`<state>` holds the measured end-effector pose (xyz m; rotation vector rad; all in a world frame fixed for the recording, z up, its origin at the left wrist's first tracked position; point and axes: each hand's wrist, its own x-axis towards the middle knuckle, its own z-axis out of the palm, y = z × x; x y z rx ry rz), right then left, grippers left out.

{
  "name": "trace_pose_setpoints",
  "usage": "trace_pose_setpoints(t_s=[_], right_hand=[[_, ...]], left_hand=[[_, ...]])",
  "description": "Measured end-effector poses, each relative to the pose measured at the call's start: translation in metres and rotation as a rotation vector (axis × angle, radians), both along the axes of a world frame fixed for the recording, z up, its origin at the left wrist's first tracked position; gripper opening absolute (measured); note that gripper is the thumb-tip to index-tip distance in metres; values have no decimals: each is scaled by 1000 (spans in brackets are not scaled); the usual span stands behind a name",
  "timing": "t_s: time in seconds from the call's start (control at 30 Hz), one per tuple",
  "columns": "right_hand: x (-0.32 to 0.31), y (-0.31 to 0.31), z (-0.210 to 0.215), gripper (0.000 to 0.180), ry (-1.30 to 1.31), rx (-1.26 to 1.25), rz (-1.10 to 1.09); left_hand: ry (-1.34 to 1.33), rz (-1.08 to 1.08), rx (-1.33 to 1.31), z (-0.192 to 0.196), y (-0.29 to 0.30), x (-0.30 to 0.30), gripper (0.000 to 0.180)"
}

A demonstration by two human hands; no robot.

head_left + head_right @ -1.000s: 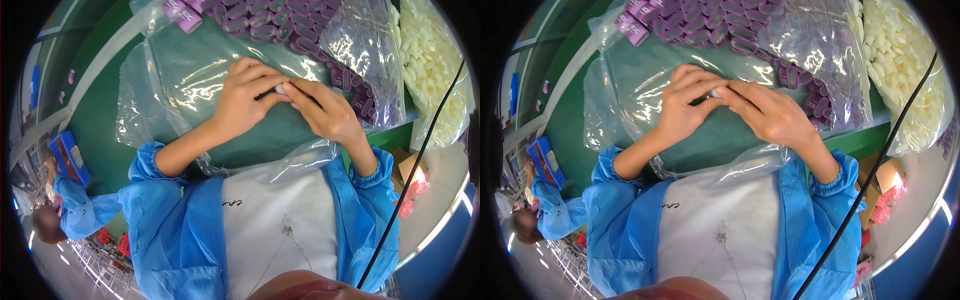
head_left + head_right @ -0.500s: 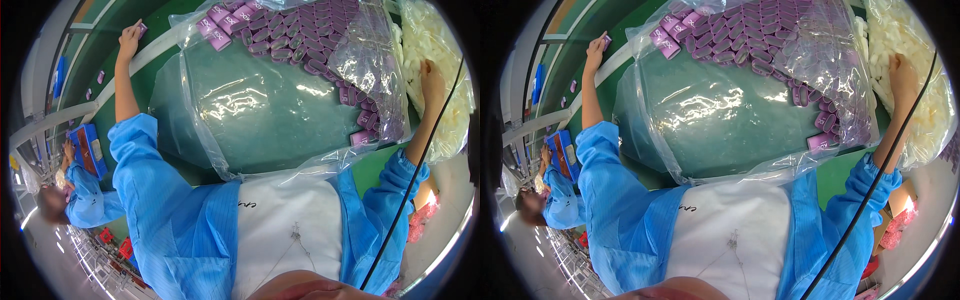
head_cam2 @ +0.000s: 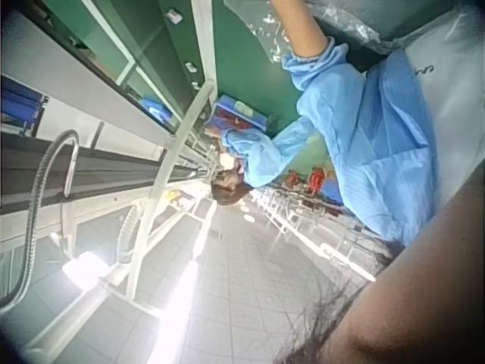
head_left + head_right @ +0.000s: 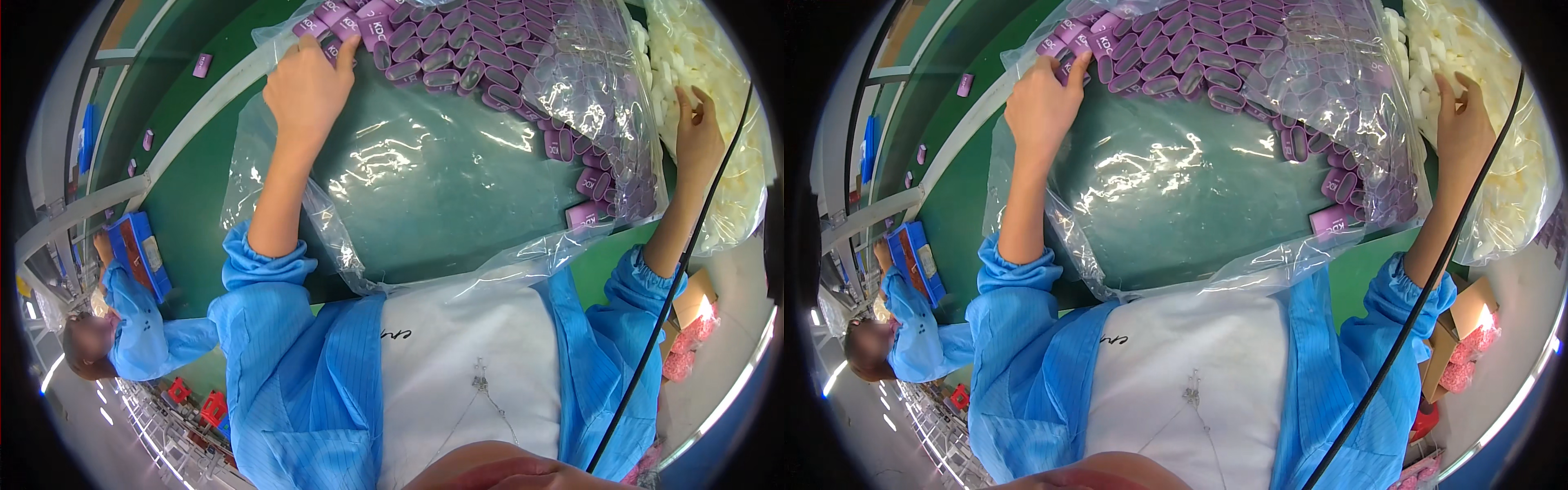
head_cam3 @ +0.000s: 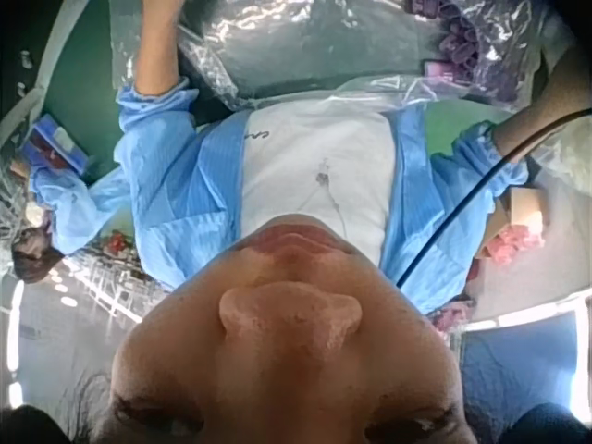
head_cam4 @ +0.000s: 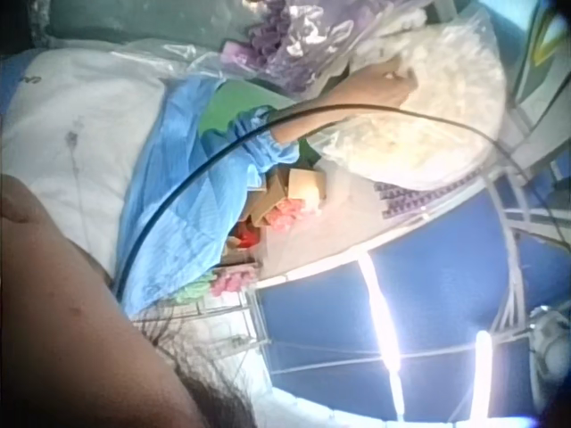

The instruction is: The person repeatedly picks up small purple plastic clips and white foam pieces from a green workbench. They insert the foam pieces into the clips and place the assembled units back onto the table. The process is repetitive and performed by hand without tools.

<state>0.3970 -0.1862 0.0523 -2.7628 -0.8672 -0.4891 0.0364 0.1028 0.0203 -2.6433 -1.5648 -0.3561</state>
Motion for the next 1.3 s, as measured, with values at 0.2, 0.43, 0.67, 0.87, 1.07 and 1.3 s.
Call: trace_pose_setpoints(t_s=[0.2, 0.43, 0.67, 0.87, 1.07, 1.3], right_hand=[[-49, 3, -3, 17, 207, 632, 363], [-201, 34, -10, 12, 605, 411, 1032], [-191, 17, -34, 17, 286, 225, 1093], [-190, 18, -38, 24, 463, 381, 1061], [-205, 39, -17, 25, 465, 553, 1115], [-204, 28, -18, 23, 509, 522, 862]], left_hand=[[-321, -17, -393, 7, 2, -12, 41], [-820, -522, -671, 18, -89, -24, 34], [-778, -765, -647, -18, -124, -1, 32], [-789, -772, -651, -20, -125, 0, 30], [-802, -773, -635, -22, -121, -5, 31], [-827, -804, -598, -24, -123, -6, 31]])
